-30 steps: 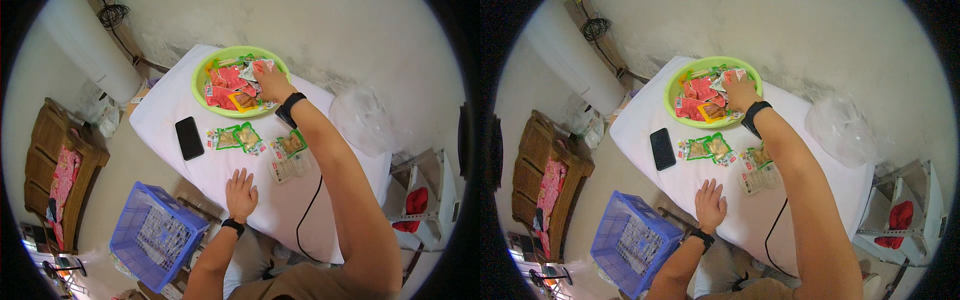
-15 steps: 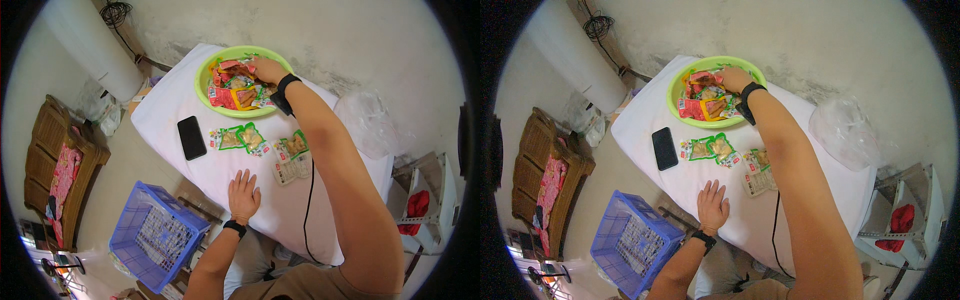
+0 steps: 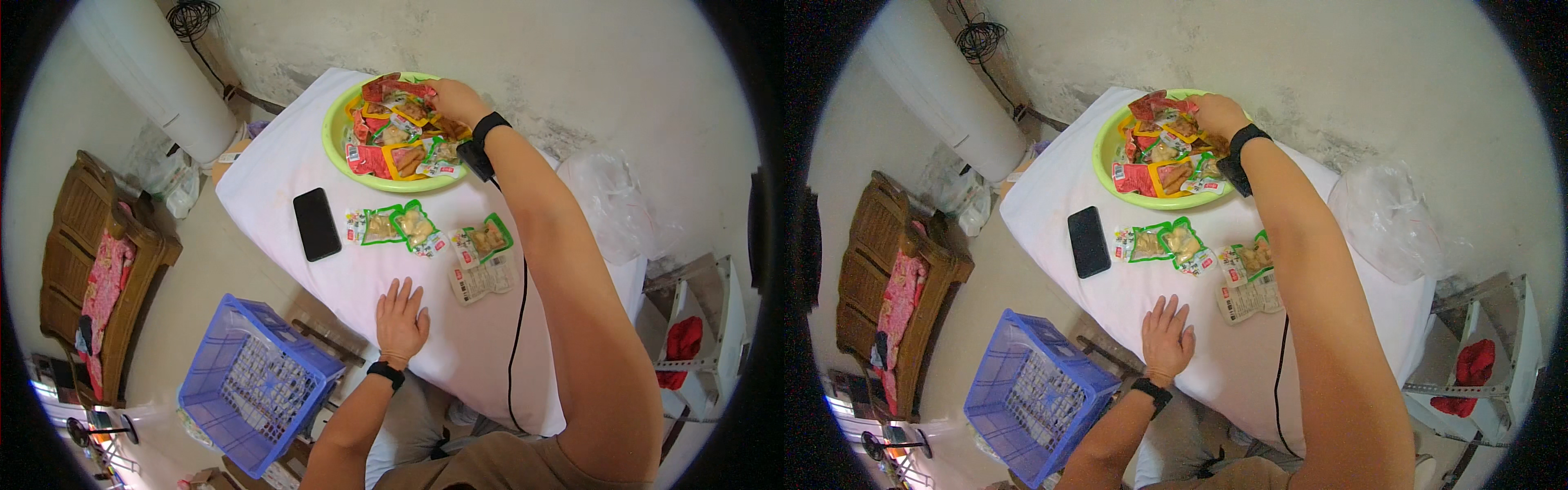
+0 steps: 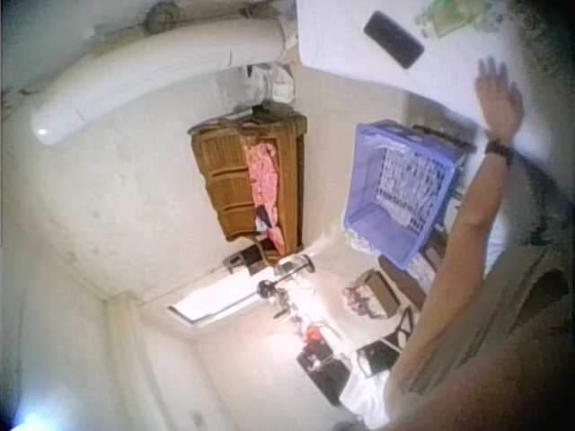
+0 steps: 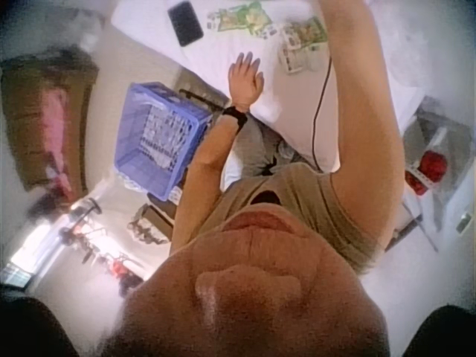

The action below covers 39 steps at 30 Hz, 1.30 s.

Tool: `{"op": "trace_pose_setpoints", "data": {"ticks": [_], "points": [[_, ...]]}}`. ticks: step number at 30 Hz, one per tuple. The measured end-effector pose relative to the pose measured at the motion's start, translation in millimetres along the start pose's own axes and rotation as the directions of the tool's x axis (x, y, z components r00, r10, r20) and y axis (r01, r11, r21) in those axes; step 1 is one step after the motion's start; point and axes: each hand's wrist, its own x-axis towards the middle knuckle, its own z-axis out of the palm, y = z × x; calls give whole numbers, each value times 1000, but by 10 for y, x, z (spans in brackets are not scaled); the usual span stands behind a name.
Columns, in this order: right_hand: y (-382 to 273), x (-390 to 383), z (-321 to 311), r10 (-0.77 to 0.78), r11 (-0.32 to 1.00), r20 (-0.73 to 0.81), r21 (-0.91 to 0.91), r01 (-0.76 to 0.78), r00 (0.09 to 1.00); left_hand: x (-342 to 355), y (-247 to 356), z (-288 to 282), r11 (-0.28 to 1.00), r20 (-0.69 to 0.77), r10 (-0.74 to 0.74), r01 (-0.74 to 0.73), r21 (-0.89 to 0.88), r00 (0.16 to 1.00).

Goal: The person sorts various food packets from a bowl and crate on a table, then places selected items into a clear plastic bag and puts the filled bag into a crate.

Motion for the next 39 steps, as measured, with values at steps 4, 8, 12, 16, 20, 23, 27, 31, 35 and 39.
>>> {"op": "trace_pose_setpoints", "data": {"ticks": [4, 8, 12, 16, 20, 23, 27, 31, 35, 39], "points": [[-99, -53, 21, -4, 993, 27, -119, 7, 1000, 6, 8, -10, 1000, 5, -5, 5, 2, 1000], [-315, -130, 167, 78, 898, 436, -421, 127, 897, 12, 3, 3, 1000, 0, 3, -3, -14, 1000], [-839, 4, 179, -59, 921, 420, -327, 211, 906, -1, -7, -35, 1000, 9, -19, 19, -5, 1000], [-794, 239, 672, -316, 933, 468, -2, 359, 825, 23, 19, -6, 1000, 10, 4, -4, -25, 1000], [-810, 176, 796, -183, 957, 380, -143, 253, 907, 27, 19, -58, 1000, 39, -18, 18, -15, 999], [-886, 183, 745, -238, 873, 215, -381, 305, 947, 0, -8, -49, 999, 31, -26, 27, -29, 999], [-964, 300, 794, -90, 839, 267, -498, 218, 959, 11, -18, -37, 999, 64, -8, 10, -32, 998], [-1039, 402, 935, 137, 804, 319, -589, 83, 938, 18, -13, -45, 999, 86, -15, 18, -28, 996], [-1135, 441, 1069, 132, 793, 106, -607, -40, 986, -17, -71, -38, 998, 61, -21, 24, -53, 998], [-834, 529, 984, 116, 891, 38, -445, -87, 993, -11, -49, 5, 997, 47, 7, -3, -71, 999]]}}
